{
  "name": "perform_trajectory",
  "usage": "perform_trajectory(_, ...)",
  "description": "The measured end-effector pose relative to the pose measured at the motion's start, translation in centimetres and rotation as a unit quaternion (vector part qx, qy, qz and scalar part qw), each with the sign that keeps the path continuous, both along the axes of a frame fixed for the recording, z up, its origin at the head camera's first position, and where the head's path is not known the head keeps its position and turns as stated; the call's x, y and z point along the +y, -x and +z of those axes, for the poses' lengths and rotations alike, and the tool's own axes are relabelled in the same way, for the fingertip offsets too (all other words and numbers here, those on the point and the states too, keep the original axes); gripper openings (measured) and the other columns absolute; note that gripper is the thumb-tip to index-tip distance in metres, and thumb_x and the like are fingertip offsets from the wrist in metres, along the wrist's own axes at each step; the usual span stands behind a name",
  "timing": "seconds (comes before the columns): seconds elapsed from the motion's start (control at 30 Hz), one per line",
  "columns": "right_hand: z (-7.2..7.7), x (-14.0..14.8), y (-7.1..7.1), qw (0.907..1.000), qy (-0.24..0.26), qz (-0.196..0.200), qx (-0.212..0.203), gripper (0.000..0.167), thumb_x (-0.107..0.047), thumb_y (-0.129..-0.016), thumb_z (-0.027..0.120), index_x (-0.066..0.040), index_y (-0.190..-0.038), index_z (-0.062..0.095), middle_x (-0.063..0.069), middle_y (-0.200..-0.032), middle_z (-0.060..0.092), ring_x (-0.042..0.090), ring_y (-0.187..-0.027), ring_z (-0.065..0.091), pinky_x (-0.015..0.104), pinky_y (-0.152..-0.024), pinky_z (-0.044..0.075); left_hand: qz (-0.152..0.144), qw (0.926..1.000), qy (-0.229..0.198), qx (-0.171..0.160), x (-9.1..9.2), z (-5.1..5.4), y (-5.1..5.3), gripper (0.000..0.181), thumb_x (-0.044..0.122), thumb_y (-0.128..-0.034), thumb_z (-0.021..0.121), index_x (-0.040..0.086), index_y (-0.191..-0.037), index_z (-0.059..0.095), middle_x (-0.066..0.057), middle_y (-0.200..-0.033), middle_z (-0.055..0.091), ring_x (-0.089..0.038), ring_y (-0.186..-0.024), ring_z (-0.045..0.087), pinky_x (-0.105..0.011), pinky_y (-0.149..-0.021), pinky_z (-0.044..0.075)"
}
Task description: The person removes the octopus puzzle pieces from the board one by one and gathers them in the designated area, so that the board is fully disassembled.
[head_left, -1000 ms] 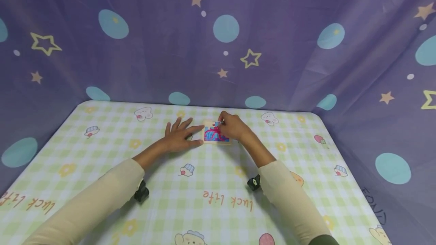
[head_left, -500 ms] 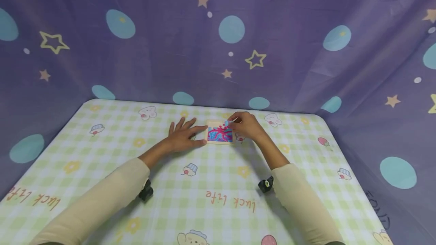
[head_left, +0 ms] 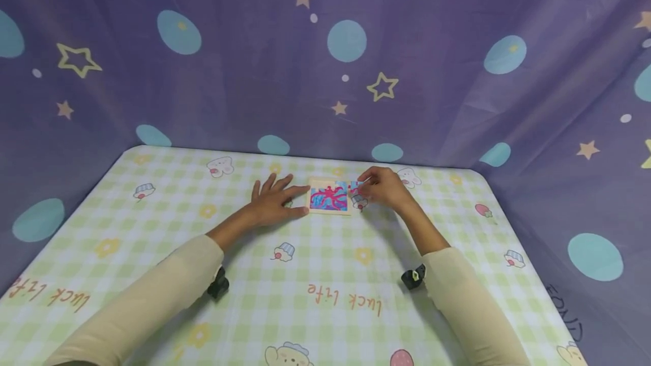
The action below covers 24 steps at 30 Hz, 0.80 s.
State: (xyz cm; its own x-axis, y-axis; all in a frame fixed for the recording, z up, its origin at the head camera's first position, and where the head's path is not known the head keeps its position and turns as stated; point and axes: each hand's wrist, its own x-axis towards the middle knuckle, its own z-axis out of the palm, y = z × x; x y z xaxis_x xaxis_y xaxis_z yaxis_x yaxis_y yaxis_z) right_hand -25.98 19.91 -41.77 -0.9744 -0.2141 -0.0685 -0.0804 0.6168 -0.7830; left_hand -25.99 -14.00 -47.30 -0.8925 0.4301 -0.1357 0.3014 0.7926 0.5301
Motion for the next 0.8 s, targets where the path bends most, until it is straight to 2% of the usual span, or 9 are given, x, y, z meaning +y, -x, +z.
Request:
perform_trajectory(0.27, -0.1, 1.6, -0.2, 0.9993, 0.027, -0.014, -0.021, 0.026, -0.013, -0.107, 0.074, 0.001, -0.129, 0.075, 0.024, -0.118, 0.084, 0.039, -0.101, 0.083, 0.047, -0.092, 0.069, 0.0, 1.0, -0.001, -0.004, 0.0, 0.4, -0.2, 0.074, 0.071, -0.1061, 0.063, 0.041, -0.172, 0.047, -0.007, -0.193, 0.012, -0.045, -0.178, -0.013, -0.075, -0.136, -0.017)
perform_trajectory(0.53, -0.2, 3.8, 0.1, 0.9972, 0.055, -0.034, -0.038, 0.029, -0.01, -0.106, 0.077, 0.005, -0.131, 0.076, 0.022, -0.114, 0.085, 0.02, -0.09, 0.082, 0.039, -0.09, 0.07, 0.004, 1.0, 0.004, -0.002, -0.1, 0.0, 0.1, 0.076, 0.076, -0.1041, 0.063, 0.044, -0.172, 0.047, -0.005, -0.193, 0.013, -0.044, -0.178, -0.012, -0.074, -0.136, -0.016)
perform_trajectory(0.67, -0.3, 4.8, 0.3, 0.9965, 0.048, -0.042, -0.055, 0.034, -0.011, -0.107, 0.077, 0.006, -0.135, 0.073, 0.022, -0.117, 0.085, 0.017, -0.09, 0.081, 0.037, -0.089, 0.069, 0.005, 0.9999, 0.007, -0.006, -0.1, -0.3, 0.3, 0.075, 0.075, -0.1042, 0.063, 0.046, -0.172, 0.046, -0.003, -0.193, 0.011, -0.042, -0.179, -0.013, -0.074, -0.137, -0.016)
perform_trajectory(0.8, -0.7, 5.6, 0.5, 0.995, 0.054, -0.055, -0.064, 0.036, -0.012, -0.106, 0.078, 0.008, -0.135, 0.07, 0.021, -0.116, 0.085, 0.013, -0.088, 0.082, 0.032, -0.082, 0.069, 0.009, 0.9999, 0.007, -0.011, -0.1, -0.3, 0.4, 0.075, 0.073, -0.1046, 0.064, 0.047, -0.172, 0.046, -0.003, -0.193, 0.01, -0.041, -0.179, -0.014, -0.073, -0.136, -0.017)
